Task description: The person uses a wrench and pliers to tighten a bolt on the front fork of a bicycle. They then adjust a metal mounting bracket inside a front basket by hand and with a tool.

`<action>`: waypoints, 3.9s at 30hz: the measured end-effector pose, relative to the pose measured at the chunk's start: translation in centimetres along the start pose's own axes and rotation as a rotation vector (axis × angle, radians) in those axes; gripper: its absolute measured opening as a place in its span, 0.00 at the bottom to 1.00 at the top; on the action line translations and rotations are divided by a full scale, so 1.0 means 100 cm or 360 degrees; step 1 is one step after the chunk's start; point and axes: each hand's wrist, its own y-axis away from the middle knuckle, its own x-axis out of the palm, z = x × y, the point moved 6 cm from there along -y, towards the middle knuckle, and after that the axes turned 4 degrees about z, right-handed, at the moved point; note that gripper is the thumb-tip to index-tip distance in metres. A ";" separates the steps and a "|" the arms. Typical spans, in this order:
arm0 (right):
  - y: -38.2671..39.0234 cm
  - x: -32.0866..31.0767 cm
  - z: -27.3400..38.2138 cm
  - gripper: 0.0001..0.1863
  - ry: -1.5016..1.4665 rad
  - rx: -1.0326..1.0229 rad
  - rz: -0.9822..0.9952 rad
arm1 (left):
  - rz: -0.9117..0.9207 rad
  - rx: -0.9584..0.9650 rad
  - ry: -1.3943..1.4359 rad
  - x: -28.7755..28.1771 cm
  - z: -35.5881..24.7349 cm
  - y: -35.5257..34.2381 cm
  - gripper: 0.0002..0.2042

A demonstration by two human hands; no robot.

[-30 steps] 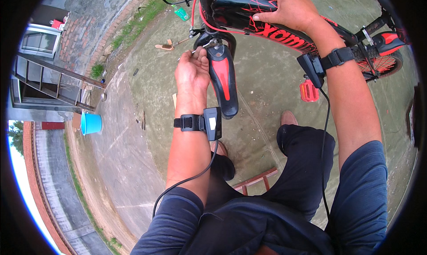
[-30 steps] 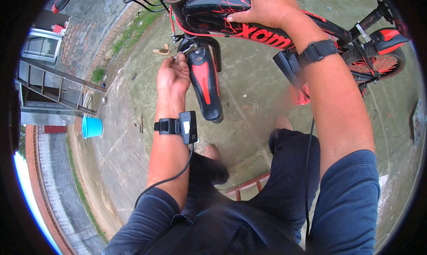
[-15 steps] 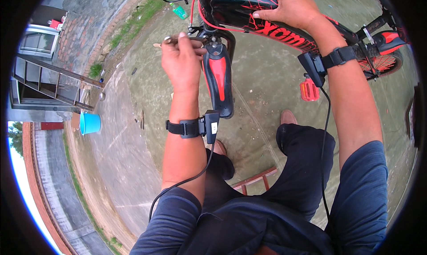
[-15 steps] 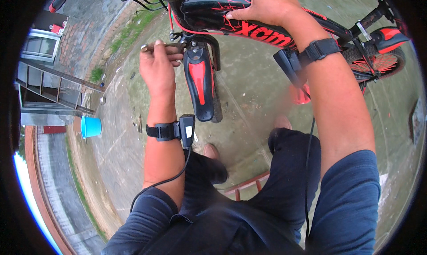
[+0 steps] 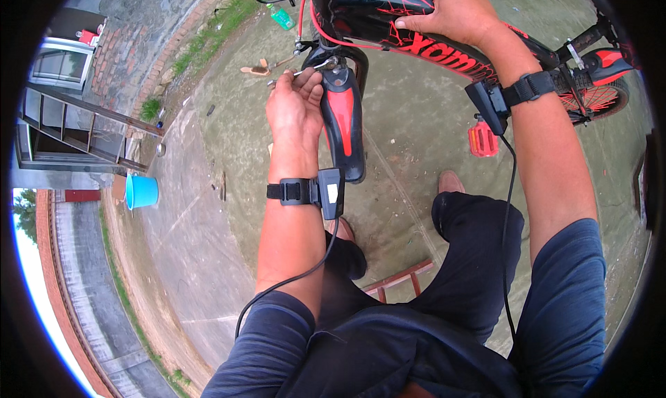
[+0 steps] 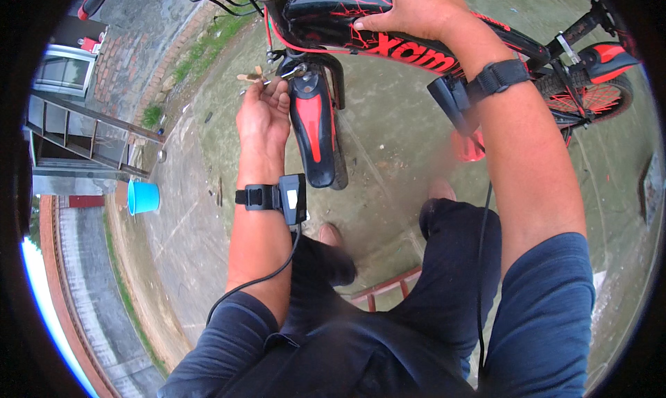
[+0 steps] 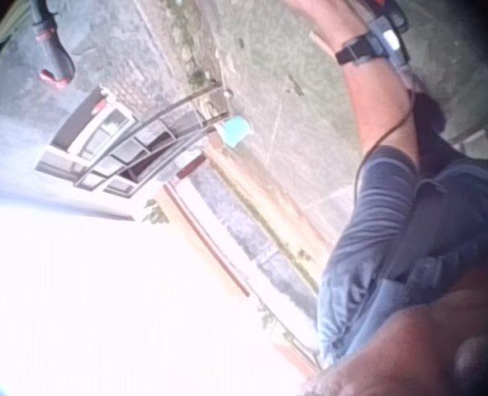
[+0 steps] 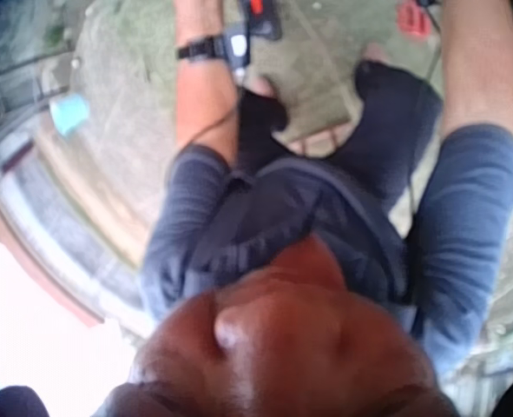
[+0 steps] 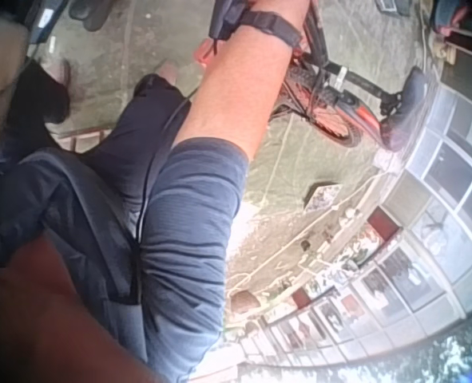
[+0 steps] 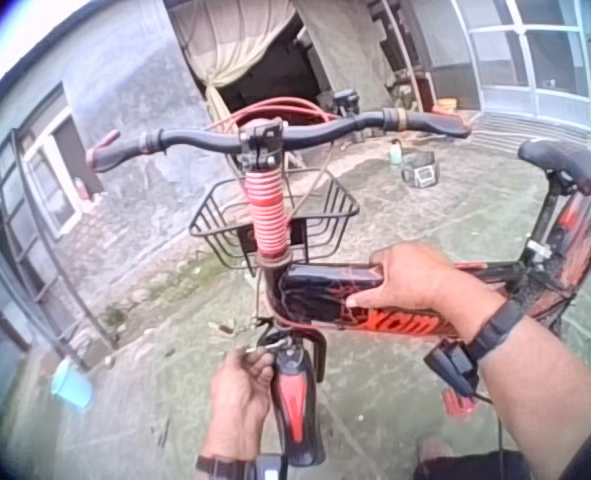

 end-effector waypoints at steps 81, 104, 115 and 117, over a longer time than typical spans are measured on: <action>-0.001 0.018 0.004 0.31 -0.0089 0.0093 -0.0169 | 0.0638 -0.0191 -0.0302 -0.048 0.037 0.033 0.26; 0.015 0.020 0.060 0.28 0.0008 -0.0478 -0.0788 | 0.0568 -0.0116 -0.0256 -0.045 0.045 0.029 0.31; 0.014 0.018 0.063 0.24 -0.0082 -0.0450 -0.0816 | 0.0548 0.0047 -0.0398 -0.045 0.040 0.032 0.32; 0.014 0.018 0.063 0.24 -0.0068 -0.0443 -0.0809 | 0.0561 -0.0008 -0.0324 -0.045 0.044 0.031 0.32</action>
